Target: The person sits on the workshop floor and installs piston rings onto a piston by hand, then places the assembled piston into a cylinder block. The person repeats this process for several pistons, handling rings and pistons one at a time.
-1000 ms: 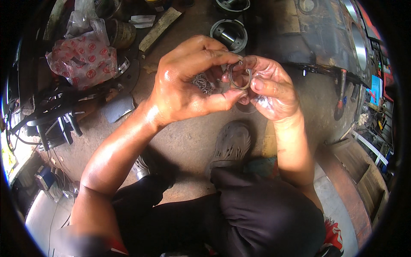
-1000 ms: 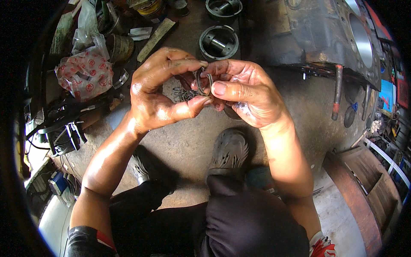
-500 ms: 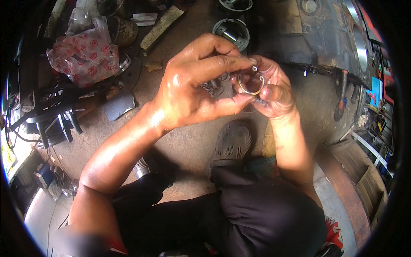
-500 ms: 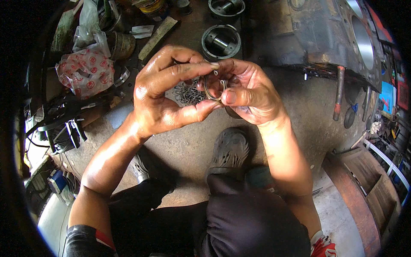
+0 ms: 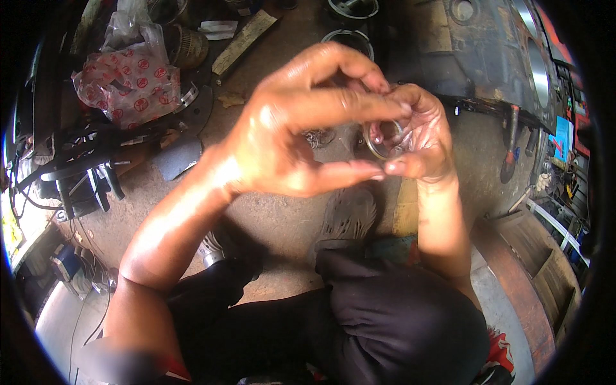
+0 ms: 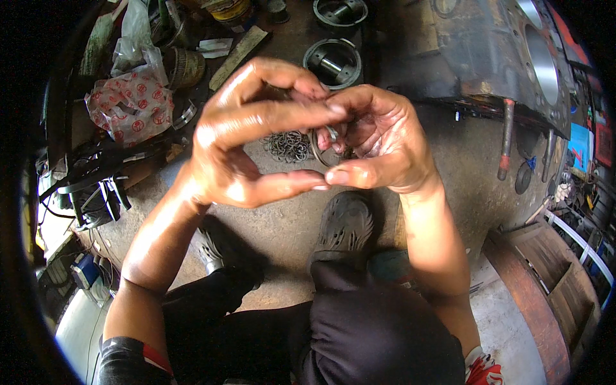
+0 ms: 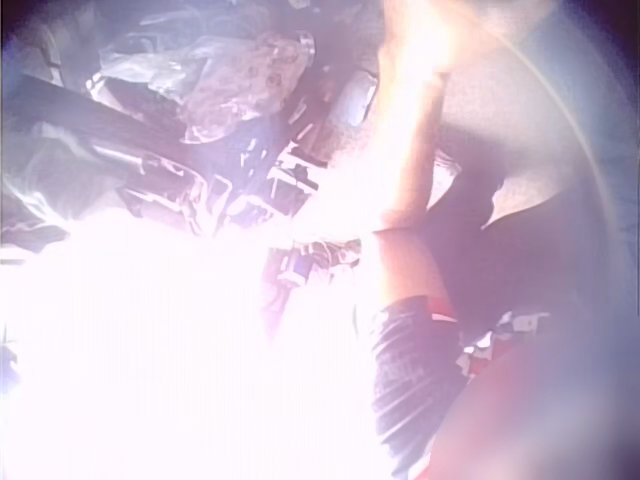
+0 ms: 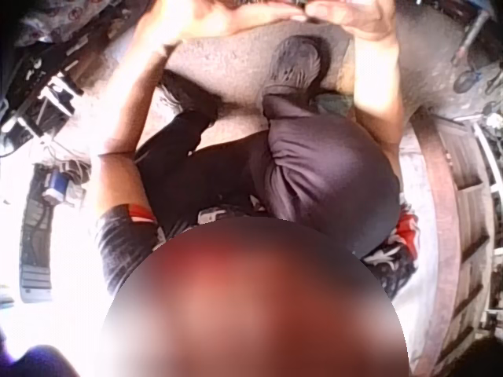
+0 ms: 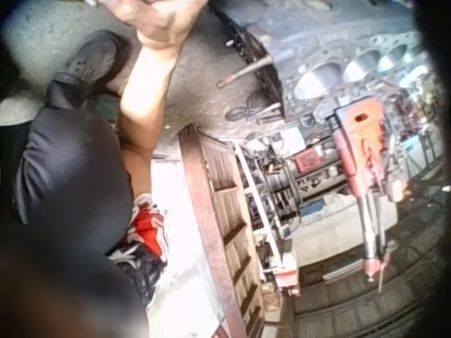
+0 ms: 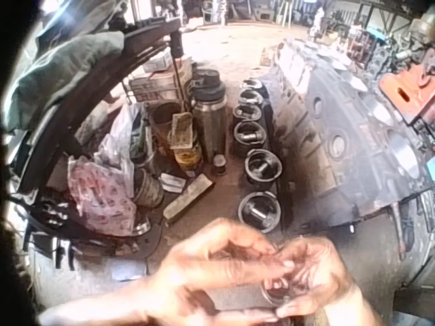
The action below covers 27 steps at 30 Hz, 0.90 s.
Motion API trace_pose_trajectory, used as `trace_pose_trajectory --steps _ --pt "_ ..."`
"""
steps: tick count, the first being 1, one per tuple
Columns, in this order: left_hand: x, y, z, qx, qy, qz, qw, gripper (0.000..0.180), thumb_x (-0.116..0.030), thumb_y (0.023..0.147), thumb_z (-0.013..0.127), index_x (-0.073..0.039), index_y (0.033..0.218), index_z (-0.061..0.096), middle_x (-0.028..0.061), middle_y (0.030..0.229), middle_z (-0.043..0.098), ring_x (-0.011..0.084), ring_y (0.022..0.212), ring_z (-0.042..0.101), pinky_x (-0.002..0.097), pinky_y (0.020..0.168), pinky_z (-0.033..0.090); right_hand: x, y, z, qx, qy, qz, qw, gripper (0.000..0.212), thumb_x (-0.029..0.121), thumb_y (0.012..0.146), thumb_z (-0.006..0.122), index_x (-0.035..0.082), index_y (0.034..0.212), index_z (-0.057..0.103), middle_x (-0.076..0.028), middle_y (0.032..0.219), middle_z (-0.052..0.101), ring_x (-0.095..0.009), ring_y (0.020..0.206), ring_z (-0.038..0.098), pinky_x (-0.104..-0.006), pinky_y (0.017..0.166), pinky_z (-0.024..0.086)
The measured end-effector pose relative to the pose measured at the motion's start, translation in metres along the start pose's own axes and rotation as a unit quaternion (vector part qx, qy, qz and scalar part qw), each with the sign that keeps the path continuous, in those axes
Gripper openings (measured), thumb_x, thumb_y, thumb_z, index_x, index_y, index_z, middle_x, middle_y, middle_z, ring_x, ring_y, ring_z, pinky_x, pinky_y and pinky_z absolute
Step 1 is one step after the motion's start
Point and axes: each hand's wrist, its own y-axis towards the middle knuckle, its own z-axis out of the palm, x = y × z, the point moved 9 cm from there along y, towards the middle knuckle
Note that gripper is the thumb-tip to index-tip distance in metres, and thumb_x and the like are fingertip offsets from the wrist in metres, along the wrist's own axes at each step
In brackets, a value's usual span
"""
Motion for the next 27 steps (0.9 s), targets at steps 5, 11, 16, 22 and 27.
trace_pose_trajectory --steps 5,11,16,22,27 --pt "0.045 -0.006 -0.031 -0.043 -0.100 -0.152 0.982 0.040 -0.013 0.076 0.087 0.001 0.109 0.073 0.0131 0.111 0.069 0.0191 0.100 0.064 0.0324 0.085 0.053 0.050 0.005 0.022 -0.053 -0.375 -0.149 0.913 0.042 0.005 0.063 0.087 0.000 0.102 0.070 -0.007 0.101 0.070 -0.011 0.081 0.062 -0.0238 0.070 0.047" --pt "0.052 -0.017 -0.005 0.004 -0.074 -0.143 0.987 0.027 -0.009 0.077 0.086 -0.004 0.102 0.076 0.0069 0.092 0.072 0.0131 0.081 0.067 0.0263 0.071 0.053 0.067 0.003 0.056 -0.055 -0.578 -0.176 0.795 0.042 0.004 0.057 0.086 -0.001 0.096 0.069 -0.009 0.091 0.069 -0.014 0.071 0.061 -0.0258 0.063 0.049" --pt "0.051 -0.022 0.004 -0.002 -0.091 -0.142 0.986 0.026 -0.009 0.076 0.086 -0.003 0.100 0.077 0.0082 0.092 0.073 0.0137 0.079 0.068 0.0265 0.070 0.054 0.065 0.001 0.062 -0.072 -0.616 -0.180 0.764 0.039 0.004 0.058 0.086 0.001 0.093 0.069 -0.008 0.089 0.068 -0.017 0.071 0.064 -0.0272 0.061 0.052" --pt "0.052 -0.022 0.006 -0.013 -0.112 -0.144 0.983 0.025 -0.009 0.076 0.086 -0.002 0.098 0.077 0.0093 0.092 0.074 0.0142 0.079 0.069 0.0265 0.070 0.055 0.069 0.000 0.063 -0.073 -0.625 -0.185 0.755 0.039 0.005 0.058 0.086 0.002 0.092 0.069 -0.008 0.089 0.068 -0.019 0.072 0.065 -0.0284 0.060 0.052" --pt "0.053 -0.023 0.008 -0.012 -0.110 -0.145 0.983 0.023 -0.008 0.076 0.086 -0.002 0.097 0.078 0.0094 0.092 0.074 0.0145 0.080 0.069 0.0268 0.071 0.055 0.069 -0.001 0.064 -0.071 -0.638 -0.187 0.744 0.040 0.005 0.057 0.086 0.003 0.092 0.069 -0.008 0.088 0.068 -0.019 0.070 0.064 -0.0288 0.059 0.051"
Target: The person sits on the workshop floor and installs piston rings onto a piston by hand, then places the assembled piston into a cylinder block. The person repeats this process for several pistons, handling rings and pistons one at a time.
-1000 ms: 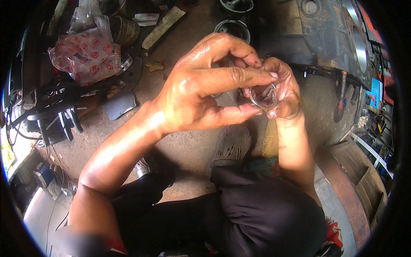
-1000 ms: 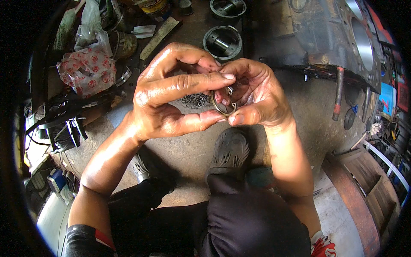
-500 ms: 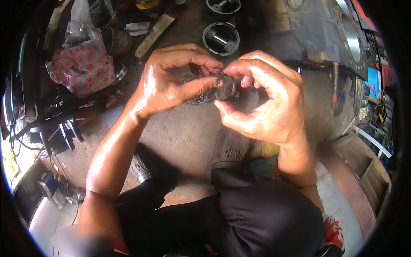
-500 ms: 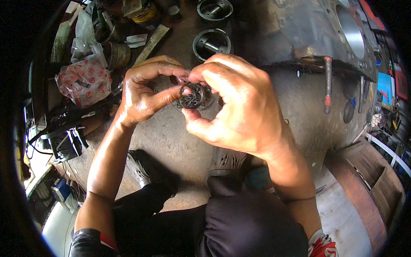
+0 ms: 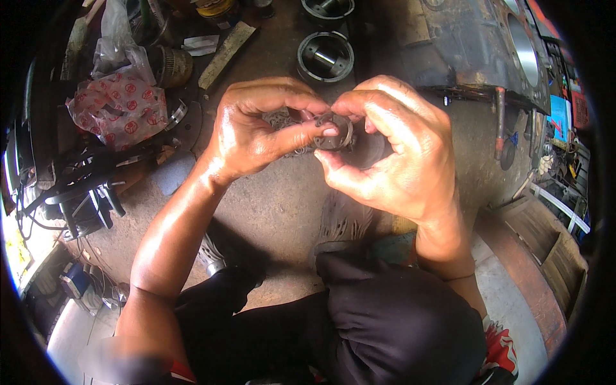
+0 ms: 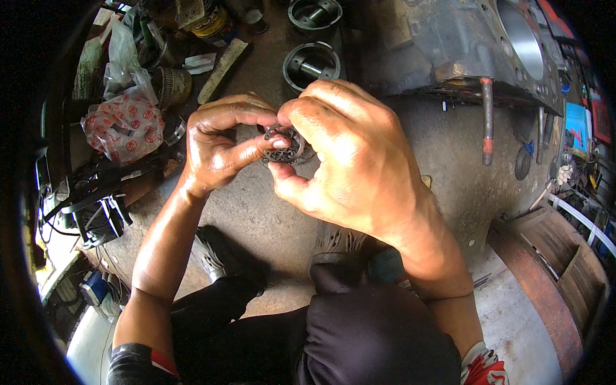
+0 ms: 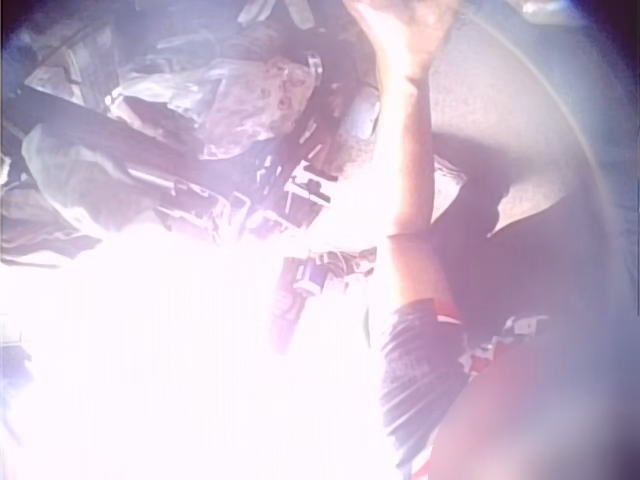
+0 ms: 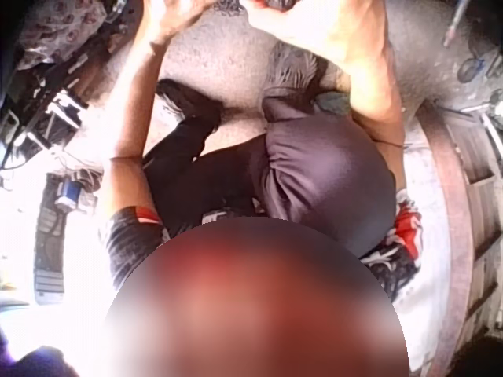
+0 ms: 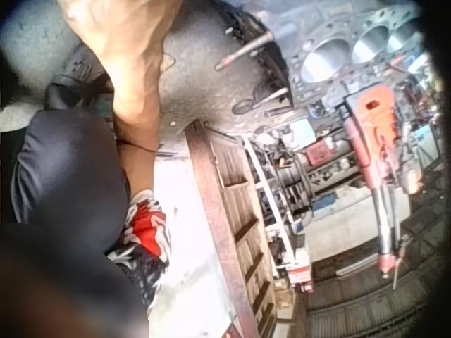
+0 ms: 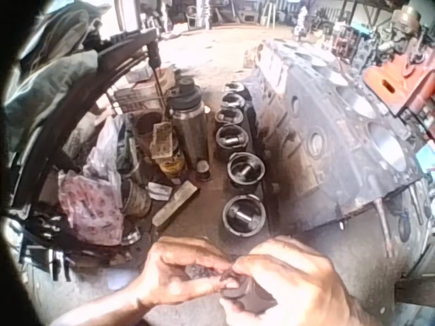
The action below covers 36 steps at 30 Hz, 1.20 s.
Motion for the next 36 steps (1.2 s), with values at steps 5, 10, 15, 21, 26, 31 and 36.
trace_pose_trajectory --steps 5,10,15,21,26,31,36 --pt "0.005 -0.002 0.000 -0.009 -0.029 -0.029 0.999 0.023 -0.007 0.076 0.086 -0.002 0.097 0.078 0.0093 0.093 0.075 0.0146 0.081 0.069 0.0268 0.072 0.055 -0.001 0.000 -0.001 0.001 0.005 0.004 1.000 0.040 0.005 0.057 0.087 0.002 0.093 0.069 -0.008 0.088 0.068 -0.019 0.069 0.063 -0.0289 0.059 0.051" --pt "0.006 -0.002 0.000 -0.013 -0.043 -0.041 0.998 0.023 -0.007 0.076 0.086 -0.002 0.097 0.078 0.0096 0.092 0.075 0.0146 0.081 0.069 0.0268 0.072 0.055 -0.001 0.000 -0.002 -0.001 0.001 0.004 1.000 0.039 0.004 0.057 0.086 0.002 0.093 0.070 -0.009 0.089 0.068 -0.019 0.071 0.064 -0.0290 0.060 0.052" --pt "0.005 -0.002 0.000 -0.012 -0.034 -0.042 0.998 0.023 -0.008 0.076 0.087 -0.002 0.096 0.078 0.0096 0.092 0.075 0.0144 0.080 0.069 0.0268 0.072 0.055 -0.001 0.001 -0.002 -0.006 0.000 0.002 1.000 0.039 0.004 0.058 0.085 0.002 0.093 0.070 -0.009 0.090 0.068 -0.019 0.073 0.066 -0.0290 0.061 0.053" --pt "0.005 -0.001 0.000 -0.009 -0.049 -0.042 0.998 0.024 -0.009 0.076 0.087 -0.003 0.097 0.078 0.0086 0.092 0.075 0.0137 0.079 0.068 0.0270 0.072 0.055 0.001 0.002 -0.001 -0.001 -0.006 -0.002 1.000 0.039 0.003 0.058 0.085 0.002 0.094 0.070 -0.008 0.090 0.068 -0.019 0.074 0.066 -0.0291 0.061 0.054" --pt "0.008 -0.001 0.002 0.002 -0.052 -0.054 0.997 0.024 -0.009 0.077 0.087 -0.003 0.098 0.077 0.0071 0.091 0.073 0.0124 0.078 0.067 0.0263 0.071 0.054 0.003 0.002 -0.002 -0.001 0.001 -0.012 1.000 0.039 0.003 0.058 0.085 0.002 0.094 0.070 -0.009 0.091 0.069 -0.019 0.075 0.067 -0.0291 0.061 0.055" --pt "0.010 -0.002 0.004 0.005 -0.075 -0.063 0.995 0.025 -0.010 0.077 0.087 -0.002 0.099 0.077 0.0063 0.092 0.073 0.0112 0.079 0.066 0.0259 0.072 0.053 0.004 0.001 -0.003 -0.007 0.011 -0.014 1.000 0.039 0.003 0.058 0.084 0.002 0.094 0.070 -0.008 0.091 0.069 -0.019 0.076 0.067 -0.0286 0.062 0.055" --pt "0.016 -0.007 0.010 0.022 -0.102 -0.112 0.988 0.022 -0.008 0.081 0.084 -0.002 0.100 0.076 0.0061 0.094 0.073 0.0121 0.084 0.068 0.0269 0.076 0.054 0.005 0.001 -0.004 -0.012 0.012 -0.018 1.000 0.039 0.002 0.057 0.083 0.002 0.094 0.070 -0.008 0.090 0.069 -0.018 0.075 0.067 -0.0281 0.064 0.055"
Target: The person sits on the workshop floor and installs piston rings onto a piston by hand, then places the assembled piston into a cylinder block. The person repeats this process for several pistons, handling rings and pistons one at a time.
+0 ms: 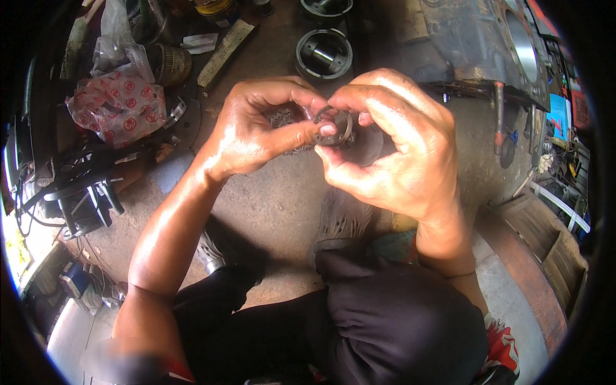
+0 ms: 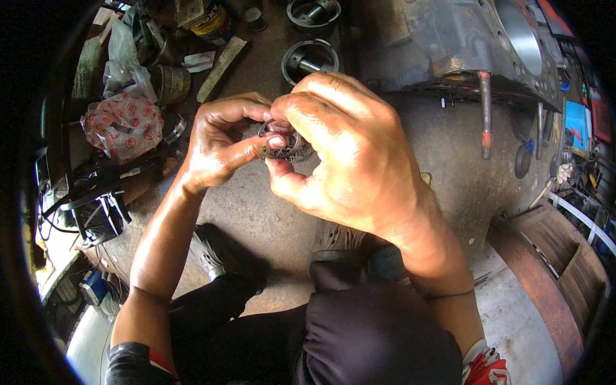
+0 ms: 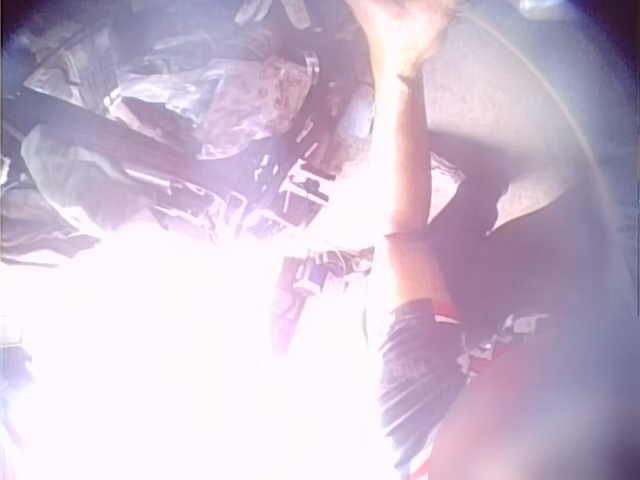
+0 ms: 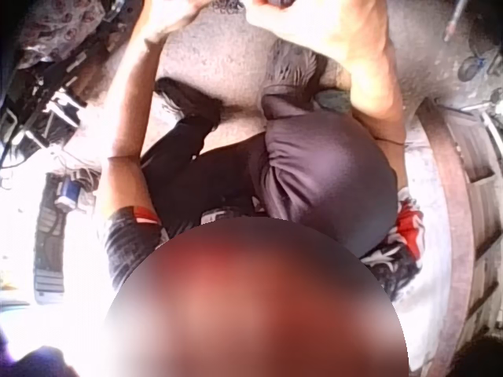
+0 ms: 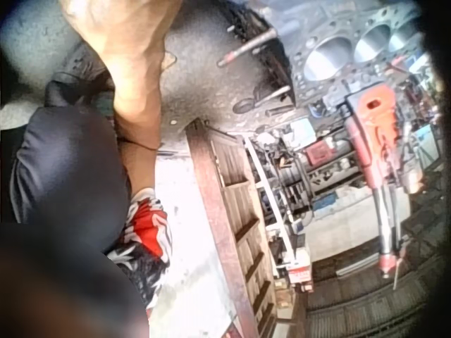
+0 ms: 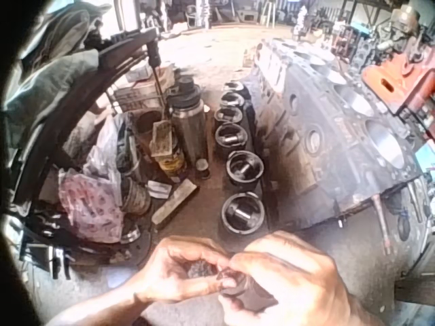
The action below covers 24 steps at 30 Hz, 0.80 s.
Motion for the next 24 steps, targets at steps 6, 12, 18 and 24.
trace_pose_trajectory --steps 6,12,18,24 --pt "0.017 -0.008 0.018 0.063 -0.212 -0.125 0.967 0.023 -0.006 0.089 0.076 0.002 0.110 0.073 0.0093 0.100 0.074 0.0166 0.096 0.070 0.0295 0.089 0.054 0.003 0.001 -0.003 -0.006 0.055 -0.025 0.998 0.042 0.002 0.054 0.084 0.002 0.094 0.070 -0.010 0.087 0.069 -0.019 0.075 0.066 -0.0294 0.066 0.054" --pt "0.013 -0.007 0.030 0.081 -0.353 -0.126 0.924 0.027 -0.008 0.090 0.074 0.004 0.114 0.071 0.0150 0.102 0.074 0.0207 0.097 0.070 0.0330 0.091 0.055 0.004 0.001 -0.002 0.005 0.091 -0.095 0.991 0.044 0.007 0.055 0.086 0.001 0.096 0.071 -0.012 0.089 0.071 -0.025 0.081 0.066 -0.0342 0.074 0.053" --pt "0.014 -0.010 0.032 0.058 -0.402 -0.153 0.901 0.021 -0.003 0.089 0.074 0.004 0.108 0.072 0.0163 0.099 0.073 0.0212 0.091 0.071 0.0324 0.082 0.057 -0.022 -0.005 0.002 -0.002 0.237 -0.067 0.969 0.048 0.007 0.055 0.086 0.002 0.100 0.071 -0.010 0.095 0.073 -0.025 0.091 0.067 -0.0358 0.082 0.052" --pt "0.015 -0.010 0.036 0.088 -0.458 -0.143 0.873 0.020 -0.001 0.089 0.073 0.004 0.109 0.071 0.0169 0.104 0.073 0.0218 0.095 0.071 0.0329 0.082 0.057 -0.040 -0.014 0.012 0.023 0.347 -0.059 0.936 0.057 0.007 0.057 0.085 0.001 0.110 0.065 -0.015 0.106 0.069 -0.027 0.103 0.061 -0.0372 0.090 0.049"
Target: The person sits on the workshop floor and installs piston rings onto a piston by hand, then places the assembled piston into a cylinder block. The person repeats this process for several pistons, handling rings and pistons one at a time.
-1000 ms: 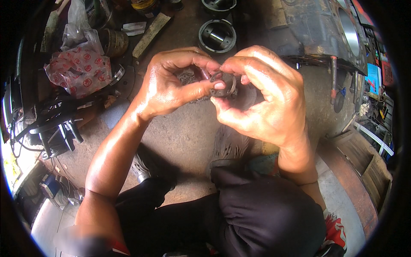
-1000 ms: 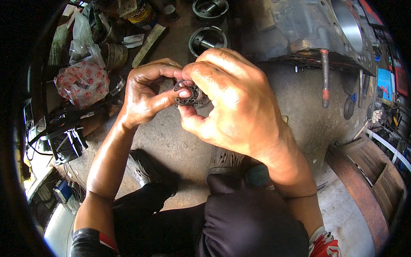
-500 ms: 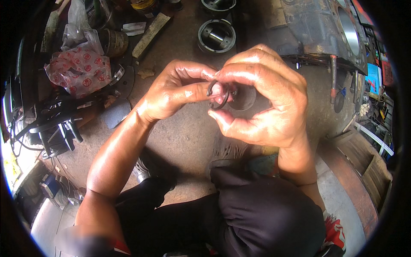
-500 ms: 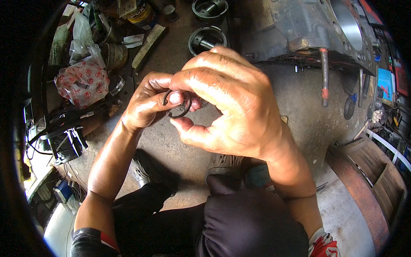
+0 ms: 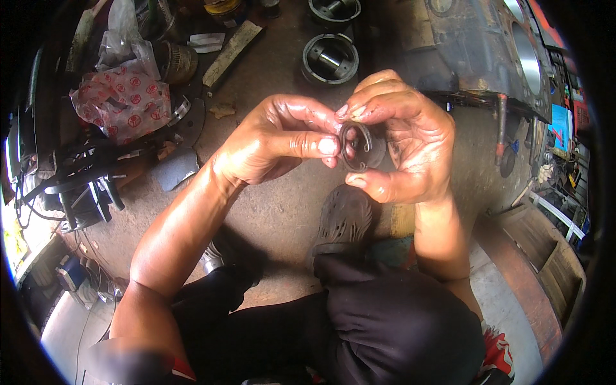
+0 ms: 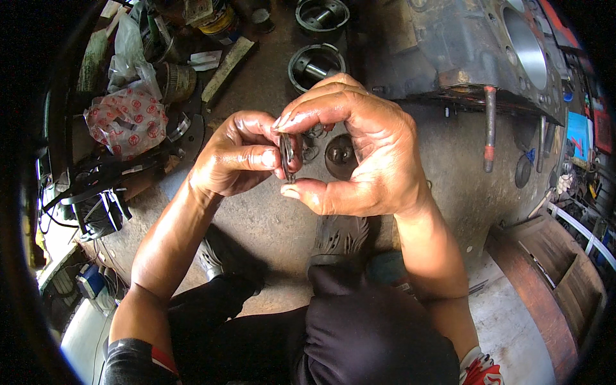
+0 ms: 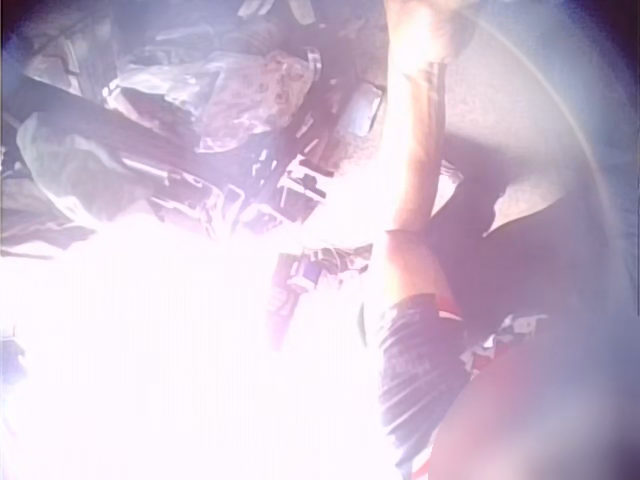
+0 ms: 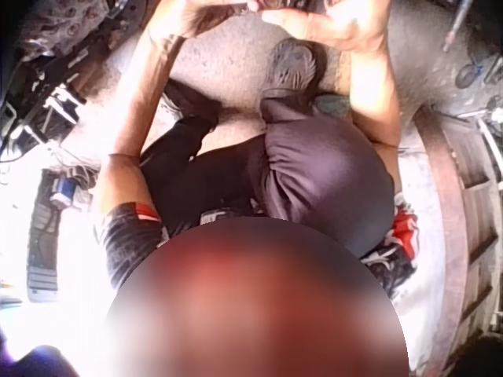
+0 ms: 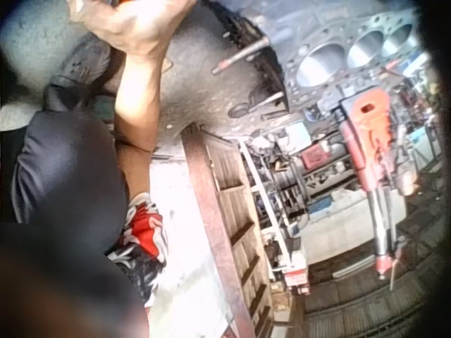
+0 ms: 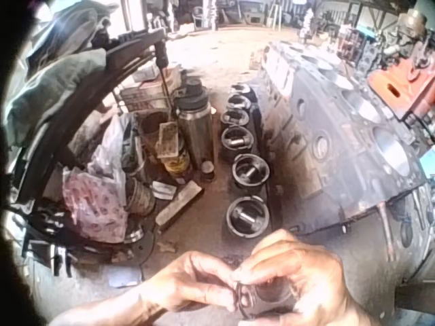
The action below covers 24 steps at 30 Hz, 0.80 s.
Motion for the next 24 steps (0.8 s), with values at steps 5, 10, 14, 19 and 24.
trace_pose_trajectory --steps 5,10,14,19,24 --pt "0.004 -0.001 -0.002 0.000 -0.024 -0.005 1.000 0.021 0.000 0.089 0.072 0.003 0.111 0.071 0.0165 0.105 0.073 0.0221 0.096 0.070 0.0328 0.083 0.057 -0.002 -0.003 -0.002 -0.005 0.014 0.011 1.000 0.058 0.005 0.056 0.085 0.001 0.110 0.066 -0.015 0.106 0.068 -0.027 0.103 0.060 -0.0373 0.089 0.050" --pt "0.007 -0.001 -0.004 -0.007 -0.044 -0.009 0.999 0.022 0.001 0.089 0.072 0.004 0.111 0.070 0.0158 0.105 0.073 0.0218 0.096 0.070 0.0325 0.082 0.057 -0.002 -0.002 -0.001 -0.005 0.002 0.028 1.000 0.057 0.004 0.057 0.084 0.000 0.111 0.066 -0.015 0.106 0.067 -0.027 0.103 0.061 -0.0372 0.089 0.051" --pt "0.007 -0.001 -0.006 -0.012 -0.046 -0.010 0.999 0.022 0.000 0.089 0.072 0.003 0.111 0.071 0.0155 0.106 0.072 0.0214 0.096 0.070 0.0320 0.082 0.056 -0.002 0.001 0.000 0.002 -0.015 0.027 1.000 0.056 0.004 0.058 0.084 0.000 0.111 0.066 -0.015 0.106 0.067 -0.027 0.103 0.062 -0.0374 0.089 0.052" --pt "0.009 -0.001 -0.008 -0.016 -0.040 -0.012 0.999 0.021 -0.001 0.089 0.073 0.003 0.110 0.071 0.0150 0.105 0.072 0.0213 0.096 0.070 0.0319 0.082 0.056 -0.001 0.002 -0.004 -0.046 -0.018 0.034 0.998 0.048 0.008 0.059 0.088 0.003 0.104 0.070 -0.009 0.101 0.072 -0.020 0.093 0.066 -0.0312 0.080 0.050" --pt "0.011 -0.002 -0.011 -0.024 -0.051 -0.024 0.998 0.020 -0.001 0.089 0.072 0.002 0.109 0.070 0.0154 0.105 0.072 0.0216 0.096 0.069 0.0322 0.084 0.055 -0.001 0.003 -0.003 -0.054 -0.035 0.037 0.997 0.047 0.010 0.059 0.089 0.004 0.102 0.072 -0.008 0.100 0.074 -0.020 0.092 0.068 -0.0308 0.079 0.051"
